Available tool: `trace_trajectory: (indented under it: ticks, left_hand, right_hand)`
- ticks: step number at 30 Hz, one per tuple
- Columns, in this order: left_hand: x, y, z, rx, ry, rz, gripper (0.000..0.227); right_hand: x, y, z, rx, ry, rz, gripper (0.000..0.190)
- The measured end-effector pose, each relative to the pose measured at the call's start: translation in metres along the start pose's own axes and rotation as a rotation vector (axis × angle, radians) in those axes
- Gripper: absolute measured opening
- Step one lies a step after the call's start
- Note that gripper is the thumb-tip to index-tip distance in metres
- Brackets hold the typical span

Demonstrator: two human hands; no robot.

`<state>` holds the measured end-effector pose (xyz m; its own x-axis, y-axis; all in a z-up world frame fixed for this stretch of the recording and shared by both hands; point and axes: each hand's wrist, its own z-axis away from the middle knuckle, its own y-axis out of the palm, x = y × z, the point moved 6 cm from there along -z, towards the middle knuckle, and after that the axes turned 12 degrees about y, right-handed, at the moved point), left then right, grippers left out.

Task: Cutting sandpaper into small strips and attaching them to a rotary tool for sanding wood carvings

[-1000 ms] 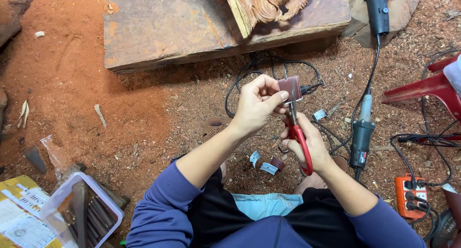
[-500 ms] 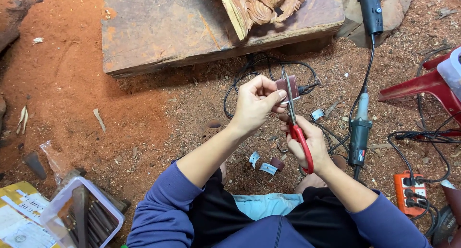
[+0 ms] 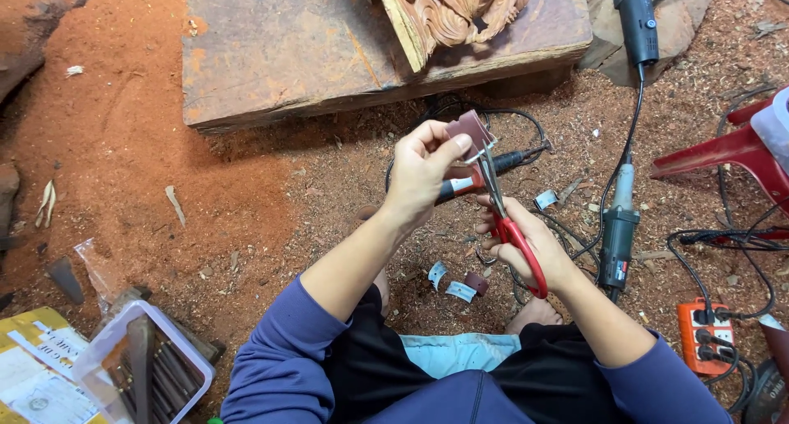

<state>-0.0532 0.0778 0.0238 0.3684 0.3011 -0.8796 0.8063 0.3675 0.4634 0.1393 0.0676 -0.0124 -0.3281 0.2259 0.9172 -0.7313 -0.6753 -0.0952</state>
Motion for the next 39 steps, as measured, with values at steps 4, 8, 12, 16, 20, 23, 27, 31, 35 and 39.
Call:
trace_trajectory:
  ticks: [4,8,12,16,20,23,27,31,35,39]
  left_hand:
    - [0.025,-0.005,0.004,0.017,-0.065,0.026,0.014]
    - [0.032,0.000,0.011,0.061,-0.108,0.007,0.012]
    - [0.021,0.009,0.014,0.098,-0.086,-0.019,0.012]
    - [0.019,0.012,0.014,0.143,-0.041,-0.056,0.012]
    - [0.022,0.010,0.014,0.119,-0.041,-0.038,0.012]
    - [0.023,0.011,0.015,0.108,-0.058,-0.030,0.012]
    - [0.027,0.008,0.016,0.091,-0.093,-0.030,0.013]
    - [0.026,0.007,0.016,0.082,-0.097,-0.033,0.015]
    - [0.013,0.000,0.007,0.002,-0.043,-0.051,0.013]
    - [-0.039,-0.010,-0.013,-0.078,0.167,-0.003,0.015]
  right_hand:
    - [-0.006,0.000,-0.002,-0.001,0.005,-0.020,0.073]
    - [-0.004,0.002,-0.002,-0.022,-0.014,0.036,0.073]
    - [0.008,0.005,0.003,-0.014,-0.032,0.027,0.076]
    - [0.023,0.003,0.007,-0.057,-0.020,0.056,0.069]
    - [0.018,-0.003,0.010,-0.124,-0.040,0.045,0.064]
    - [0.005,-0.008,0.008,-0.158,-0.052,0.042,0.064]
    - [-0.007,-0.010,0.006,-0.223,-0.073,0.048,0.058]
    - [-0.010,-0.016,0.004,-0.225,-0.095,0.100,0.056]
    - [-0.006,-0.010,-0.006,-0.035,-0.012,0.062,0.063]
    - [-0.013,-0.016,-0.012,-0.037,-0.029,0.184,0.059]
